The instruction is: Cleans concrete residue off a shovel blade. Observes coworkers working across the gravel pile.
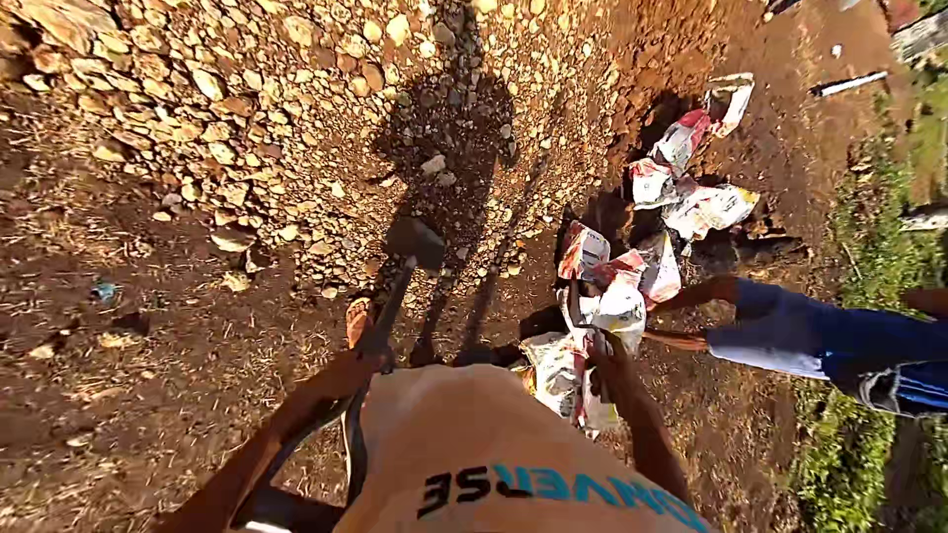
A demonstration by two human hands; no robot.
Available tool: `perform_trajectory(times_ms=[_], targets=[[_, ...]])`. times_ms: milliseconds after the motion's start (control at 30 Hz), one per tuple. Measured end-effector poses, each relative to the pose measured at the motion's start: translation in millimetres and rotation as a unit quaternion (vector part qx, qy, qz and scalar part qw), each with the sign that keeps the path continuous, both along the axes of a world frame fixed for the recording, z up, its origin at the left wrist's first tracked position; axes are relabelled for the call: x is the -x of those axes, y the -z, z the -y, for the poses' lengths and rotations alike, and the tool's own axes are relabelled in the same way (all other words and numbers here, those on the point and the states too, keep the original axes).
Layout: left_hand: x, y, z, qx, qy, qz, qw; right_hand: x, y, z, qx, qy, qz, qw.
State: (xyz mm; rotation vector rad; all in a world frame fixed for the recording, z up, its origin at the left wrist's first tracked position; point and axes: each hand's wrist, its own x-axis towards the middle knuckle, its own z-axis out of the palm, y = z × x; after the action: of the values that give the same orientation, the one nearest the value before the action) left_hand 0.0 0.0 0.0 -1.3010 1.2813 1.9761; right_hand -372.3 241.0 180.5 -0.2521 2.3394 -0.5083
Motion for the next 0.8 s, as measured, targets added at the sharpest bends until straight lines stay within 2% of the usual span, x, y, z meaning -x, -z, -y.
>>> perform_trajectory(times_ms=[67,133,233,300,400,467,567,667,733,800], targets=[[12,0,-8,-0.083,-0.119,-0.003,0.989,1,13,-3,-0.062,-0.021,-0.012,0.998],[24,11,-14,-0.116,-0.189,-0.024,0.975,7,27,-7,-0.102,-0.05,-0.008,0.994],[48,35,-17,-0.139,-0.205,-0.042,0.968,14,44,-14,-0.133,-0.05,0.032,0.989],[75,53,-17,-0.158,-0.211,-0.009,0.965,27,54,-8,-0.151,-0.047,0.069,0.985],[121,83,-25,-0.188,-0.242,0.042,0.951,57,72,-11,-0.131,-0.072,0.122,0.981],[155,114,-31,-0.178,-0.263,0.032,0.948,93,84,-5,-0.109,-0.107,0.128,0.98],[202,154,-6,-0.14,-0.265,0.05,0.953,128,99,6,-0.045,-0.135,0.102,0.985],[245,212,14,-0.112,-0.276,0.099,0.949,137,106,-6,0.011,-0.064,0.133,0.989],[259,254,17,-0.066,-0.211,0.139,0.965,130,118,-24,0.002,-0.005,0.134,0.991],[262,262,7,-0.006,-0.127,0.158,0.979,124,123,-44,-0.028,0.042,0.124,0.991]])
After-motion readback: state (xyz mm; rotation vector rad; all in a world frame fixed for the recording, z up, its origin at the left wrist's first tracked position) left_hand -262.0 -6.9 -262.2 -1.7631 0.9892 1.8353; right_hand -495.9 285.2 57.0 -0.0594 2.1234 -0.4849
